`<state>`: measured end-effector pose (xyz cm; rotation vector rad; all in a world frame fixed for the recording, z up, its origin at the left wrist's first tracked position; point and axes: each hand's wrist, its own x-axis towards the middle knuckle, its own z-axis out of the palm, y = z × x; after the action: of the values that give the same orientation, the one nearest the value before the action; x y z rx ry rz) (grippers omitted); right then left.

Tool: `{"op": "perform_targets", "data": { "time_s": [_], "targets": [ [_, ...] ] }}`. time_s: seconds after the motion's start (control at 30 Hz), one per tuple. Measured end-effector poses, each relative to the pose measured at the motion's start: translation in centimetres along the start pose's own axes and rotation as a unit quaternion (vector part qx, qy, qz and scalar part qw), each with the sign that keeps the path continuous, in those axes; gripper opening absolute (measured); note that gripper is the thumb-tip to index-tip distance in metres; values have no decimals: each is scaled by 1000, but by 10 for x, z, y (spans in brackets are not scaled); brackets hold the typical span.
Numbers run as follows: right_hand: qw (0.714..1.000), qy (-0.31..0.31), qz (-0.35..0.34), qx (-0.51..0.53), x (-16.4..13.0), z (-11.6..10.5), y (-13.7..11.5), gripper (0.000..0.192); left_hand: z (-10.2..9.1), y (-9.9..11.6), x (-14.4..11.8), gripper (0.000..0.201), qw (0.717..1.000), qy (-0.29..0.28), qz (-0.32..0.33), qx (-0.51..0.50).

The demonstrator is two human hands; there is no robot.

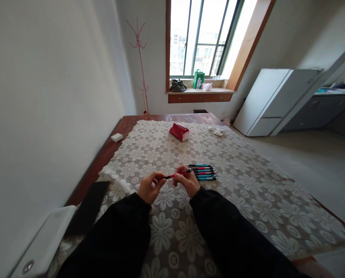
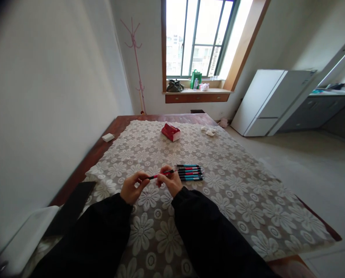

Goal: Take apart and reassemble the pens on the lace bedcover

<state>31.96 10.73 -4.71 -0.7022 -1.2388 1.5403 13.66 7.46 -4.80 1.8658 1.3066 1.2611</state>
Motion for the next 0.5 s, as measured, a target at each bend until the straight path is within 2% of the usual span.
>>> {"op": "perform_targets", "data": {
  "time_s": [0.07,0.17,0.27,0.37,0.43,0.5],
  "targets": [
    [998,-17,30,-54,-2,0,-2,35,-1,0,0,14,1000,1,11,26],
    [992,-7,65,-111,-4,0,-4,50,-1,1,-1,15,998,-6,34,58],
    [994,-9,88,-71,-5,0,-4,55,-1,3,-3,12,996,-10,62,69],
    [993,-28,114,-26,-4,0,-2,57,-1,3,-4,8,990,-20,122,73],
    [992,-19,123,-24,-4,0,1,57,-1,3,-4,8,984,-21,156,85],
    [992,2,121,-34,-3,0,3,58,-1,3,-4,8,982,-18,158,98]
  ]
}}
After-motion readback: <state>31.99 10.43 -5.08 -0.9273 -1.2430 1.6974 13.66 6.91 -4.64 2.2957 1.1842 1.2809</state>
